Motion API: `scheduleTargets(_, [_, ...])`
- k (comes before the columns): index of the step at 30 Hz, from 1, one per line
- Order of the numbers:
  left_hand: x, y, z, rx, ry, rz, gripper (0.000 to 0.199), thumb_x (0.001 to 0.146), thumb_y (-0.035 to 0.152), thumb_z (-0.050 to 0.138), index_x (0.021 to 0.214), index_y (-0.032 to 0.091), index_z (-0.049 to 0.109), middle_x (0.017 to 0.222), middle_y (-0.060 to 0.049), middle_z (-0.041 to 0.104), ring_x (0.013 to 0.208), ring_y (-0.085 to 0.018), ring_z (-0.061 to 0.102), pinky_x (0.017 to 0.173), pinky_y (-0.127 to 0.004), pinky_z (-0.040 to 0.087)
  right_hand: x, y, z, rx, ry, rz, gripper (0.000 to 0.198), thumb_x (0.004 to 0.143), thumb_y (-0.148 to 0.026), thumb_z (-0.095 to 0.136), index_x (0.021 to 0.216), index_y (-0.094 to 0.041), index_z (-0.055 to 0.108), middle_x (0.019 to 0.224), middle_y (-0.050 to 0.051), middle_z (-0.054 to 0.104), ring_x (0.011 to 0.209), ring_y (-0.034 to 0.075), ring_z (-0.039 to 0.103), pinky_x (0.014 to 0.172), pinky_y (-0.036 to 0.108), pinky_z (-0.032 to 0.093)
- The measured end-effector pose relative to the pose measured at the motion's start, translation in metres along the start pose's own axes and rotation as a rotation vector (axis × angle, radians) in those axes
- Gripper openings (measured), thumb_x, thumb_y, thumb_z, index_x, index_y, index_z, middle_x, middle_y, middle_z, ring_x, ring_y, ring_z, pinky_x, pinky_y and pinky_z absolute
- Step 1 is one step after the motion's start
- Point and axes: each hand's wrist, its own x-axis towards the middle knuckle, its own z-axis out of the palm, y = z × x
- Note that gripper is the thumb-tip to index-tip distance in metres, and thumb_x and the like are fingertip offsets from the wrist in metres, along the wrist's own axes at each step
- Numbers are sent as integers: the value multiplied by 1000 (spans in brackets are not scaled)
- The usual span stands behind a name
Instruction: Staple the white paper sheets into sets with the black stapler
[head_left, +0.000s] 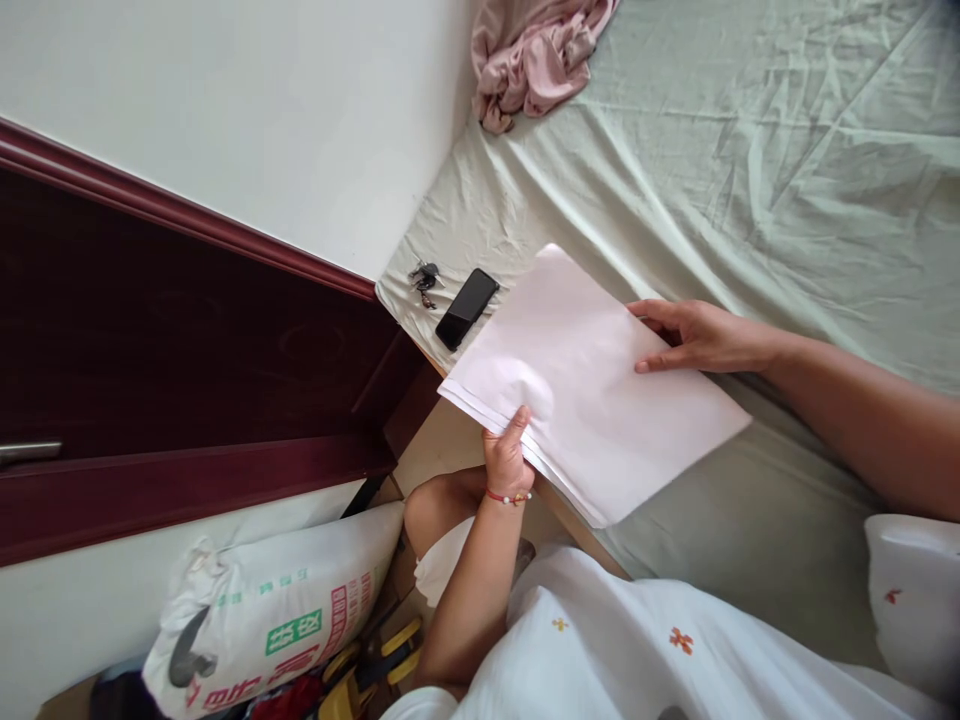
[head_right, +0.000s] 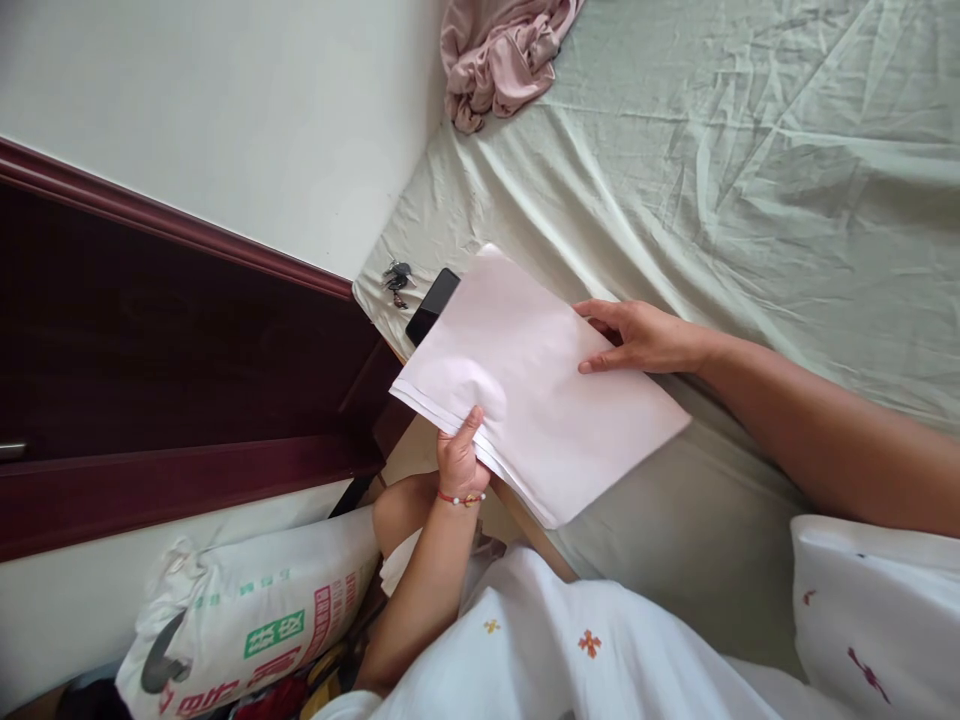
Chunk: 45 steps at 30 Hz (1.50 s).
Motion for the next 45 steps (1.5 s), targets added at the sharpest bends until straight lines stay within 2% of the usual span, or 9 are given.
scheduleTargets(3, [8,8,-9,-51,96,13,61,62,40,105,117,24,82,131,-8,83,139,-32,70,125,-45,52,0,0,0,34,-41,8,87,75,-70,87,149,-29,68,106,3,84,95,29,79,83,40,62])
scheduleTargets(9, [24,24,-28,-111,154,7,43,79,36,94,119,25,80,127,-8,84,143,-30,68,125,-48,52,-1,0,2,169,-116,-30,71,76,-67,88,135,-29,75,109,2,84,98,26,77,84,35,61])
scheduleTargets(16, [15,43,-7,-354,118,-168,7,95,22,76,100,19,80,116,-9,86,138,-26,71,129,-47,48,1,8,4,209,-67,5,59,74,-69,90,115,-28,81,107,1,84,101,28,77,89,39,63])
scheduleTargets(19, [13,47,2,-393,133,-194,13,102,22,68,96,20,79,110,-7,86,134,-22,73,126,-42,51,1,6,6,268,5,3,64,72,-68,92,122,-29,79,112,2,84,107,30,77,95,42,64])
scheduleTargets(25, [21,46,9,-372,97,-176,13,104,31,72,99,20,79,112,-7,85,133,-21,74,122,-36,55,2,-4,12,388,69,-37,78,67,-67,96,132,-29,76,122,5,84,118,33,76,103,49,64])
scheduleTargets(33, [22,46,28,-418,129,-213,20,109,24,61,98,19,77,106,-6,85,129,-17,75,119,-30,56,3,-1,13,415,0,-47,58,71,-63,94,115,-27,84,104,6,86,113,34,79,106,58,63])
scheduleTargets(37, [25,47,22,-370,58,-174,9,100,21,70,102,19,78,117,-8,85,138,-22,71,125,-39,52,3,4,15,400,56,-50,50,71,-64,92,104,-28,86,99,4,86,117,35,79,105,60,64])
scheduleTargets(41, [36,54,-8,-242,-26,-72,30,81,22,85,110,22,79,128,-9,83,144,-31,67,129,-52,46,2,7,15,485,202,-67,41,71,-62,94,95,-29,87,103,5,87,117,35,80,107,61,63])
scheduleTargets(45, [46,59,-43,-43,-35,83,43,64,24,101,101,23,79,114,-6,85,127,-27,75,121,-44,53,-1,6,13,504,253,-72,44,74,-63,93,106,-32,88,112,4,87,119,36,79,105,63,64])
